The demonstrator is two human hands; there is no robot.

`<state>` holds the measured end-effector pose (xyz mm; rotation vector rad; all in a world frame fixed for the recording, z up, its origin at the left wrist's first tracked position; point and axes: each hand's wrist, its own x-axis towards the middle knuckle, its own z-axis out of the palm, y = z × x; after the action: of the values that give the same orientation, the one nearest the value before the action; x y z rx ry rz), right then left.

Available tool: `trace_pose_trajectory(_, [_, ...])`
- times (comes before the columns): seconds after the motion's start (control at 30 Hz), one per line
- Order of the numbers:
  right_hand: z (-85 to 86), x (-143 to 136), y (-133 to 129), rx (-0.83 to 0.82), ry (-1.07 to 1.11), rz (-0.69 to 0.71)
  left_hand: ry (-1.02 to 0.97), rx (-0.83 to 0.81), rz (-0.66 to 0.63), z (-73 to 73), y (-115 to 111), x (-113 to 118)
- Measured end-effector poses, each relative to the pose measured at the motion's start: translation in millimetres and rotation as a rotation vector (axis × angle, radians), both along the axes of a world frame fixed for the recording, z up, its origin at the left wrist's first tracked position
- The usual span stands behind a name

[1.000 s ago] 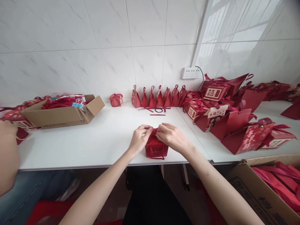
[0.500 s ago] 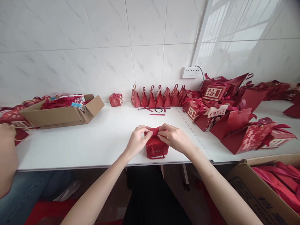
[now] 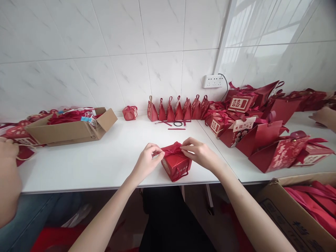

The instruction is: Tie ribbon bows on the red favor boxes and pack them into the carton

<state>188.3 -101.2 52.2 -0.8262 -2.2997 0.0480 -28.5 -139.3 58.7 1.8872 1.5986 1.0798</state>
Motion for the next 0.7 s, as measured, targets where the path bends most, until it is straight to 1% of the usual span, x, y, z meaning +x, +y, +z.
trace_pose_trajectory(0.1, [-0.4, 0.4, -1.6, -0.042, 0.037, -0.015, 0.014, -0.014, 0.033, 0.5, -8.2, 6.4])
trace_pose_trajectory(0.2, [-0.9, 1.8, -1.9, -0.061, 0.074, -0.002, 0.020, -0.001, 0.041, -0.8, -11.5, 13.3])
trace_pose_trajectory(0.33, [-1.9, 5.4, -1.3, -0.094, 0.142, -0.006, -0.033, -0.017, 0.025, -3.9, -6.1, 17.9])
trace_pose_trajectory(0.43, [-1.9, 6.1, -4.1, -0.126, 0.202, -0.042, -0.087, -0.028, 0.023, -4.7, 0.1, 18.6])
trace_pose_trajectory(0.53, [-2.1, 4.1, -9.6, -0.178, 0.257, -0.082, -0.187, -0.072, 0.035, -7.3, 5.6, 18.2])
trace_pose_trajectory(0.63, [-9.3, 1.9, -12.6, -0.276, 0.362, -0.116, -0.331, -0.084, 0.035, -20.0, 10.6, 18.0])
trace_pose_trajectory(0.7, [-20.9, 1.5, -11.1, -0.337, 0.489, -0.162, -0.451, -0.012, 0.088, -34.6, 13.5, 18.1])
